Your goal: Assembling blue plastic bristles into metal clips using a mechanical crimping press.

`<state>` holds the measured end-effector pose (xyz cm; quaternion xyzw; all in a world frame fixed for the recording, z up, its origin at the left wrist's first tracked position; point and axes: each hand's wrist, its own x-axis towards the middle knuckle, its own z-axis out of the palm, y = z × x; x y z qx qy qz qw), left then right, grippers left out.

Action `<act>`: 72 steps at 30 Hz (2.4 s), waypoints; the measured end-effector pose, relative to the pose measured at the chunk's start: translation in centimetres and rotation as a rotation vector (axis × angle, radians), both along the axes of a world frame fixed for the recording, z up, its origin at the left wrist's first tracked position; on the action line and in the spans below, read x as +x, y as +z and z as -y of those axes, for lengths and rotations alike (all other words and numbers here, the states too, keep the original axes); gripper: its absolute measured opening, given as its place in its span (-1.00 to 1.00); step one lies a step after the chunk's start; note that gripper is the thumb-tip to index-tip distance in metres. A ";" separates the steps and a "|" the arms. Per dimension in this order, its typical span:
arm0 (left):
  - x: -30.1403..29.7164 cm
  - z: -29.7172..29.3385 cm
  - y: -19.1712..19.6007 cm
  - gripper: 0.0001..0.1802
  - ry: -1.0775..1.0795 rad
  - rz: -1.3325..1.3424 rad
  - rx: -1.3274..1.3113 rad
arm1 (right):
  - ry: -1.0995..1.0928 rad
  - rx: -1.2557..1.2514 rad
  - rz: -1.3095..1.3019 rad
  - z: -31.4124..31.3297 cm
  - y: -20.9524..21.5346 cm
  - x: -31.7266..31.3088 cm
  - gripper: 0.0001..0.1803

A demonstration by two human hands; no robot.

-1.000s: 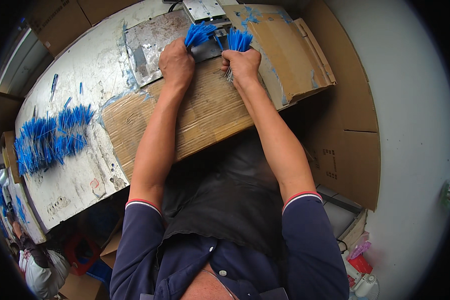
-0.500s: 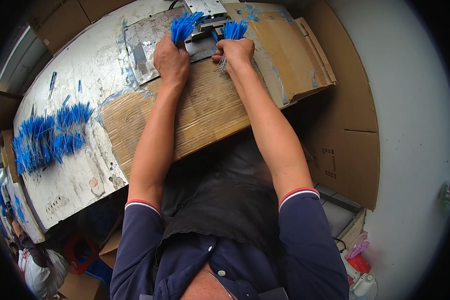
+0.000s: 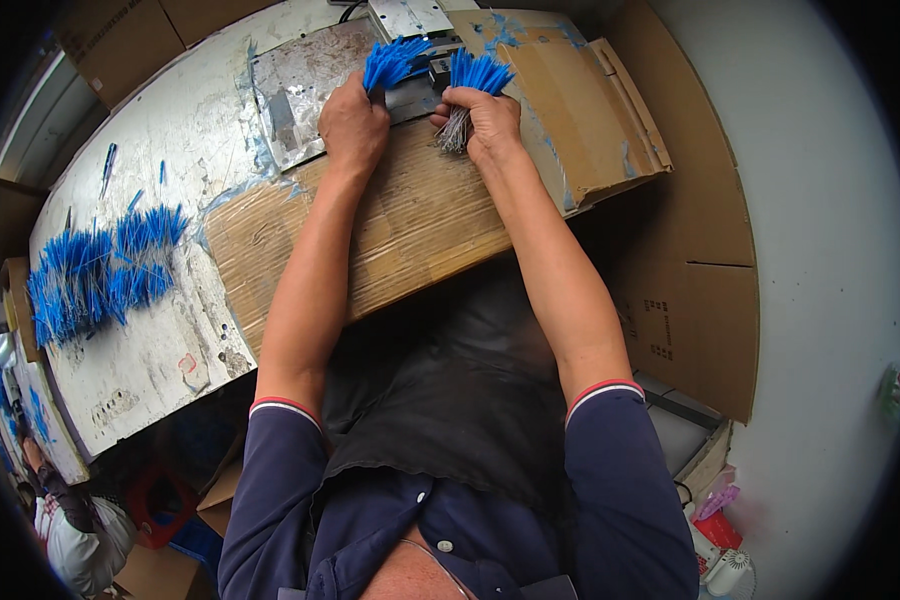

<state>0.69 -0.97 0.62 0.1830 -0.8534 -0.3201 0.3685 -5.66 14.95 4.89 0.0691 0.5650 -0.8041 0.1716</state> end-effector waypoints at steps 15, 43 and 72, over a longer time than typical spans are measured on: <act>-0.2 -0.5 0.3 -0.86 0.008 0.085 -0.194 | 0.041 0.075 -0.013 0.1 0.1 0.3 -0.90; 0.2 0.0 0.7 -0.87 0.083 0.045 0.077 | -0.016 0.580 -0.278 3.2 -0.2 -0.4 -0.89; -0.2 0.4 -0.1 -0.85 0.076 -0.113 -0.017 | -0.072 0.197 0.023 2.6 0.5 -0.7 -0.89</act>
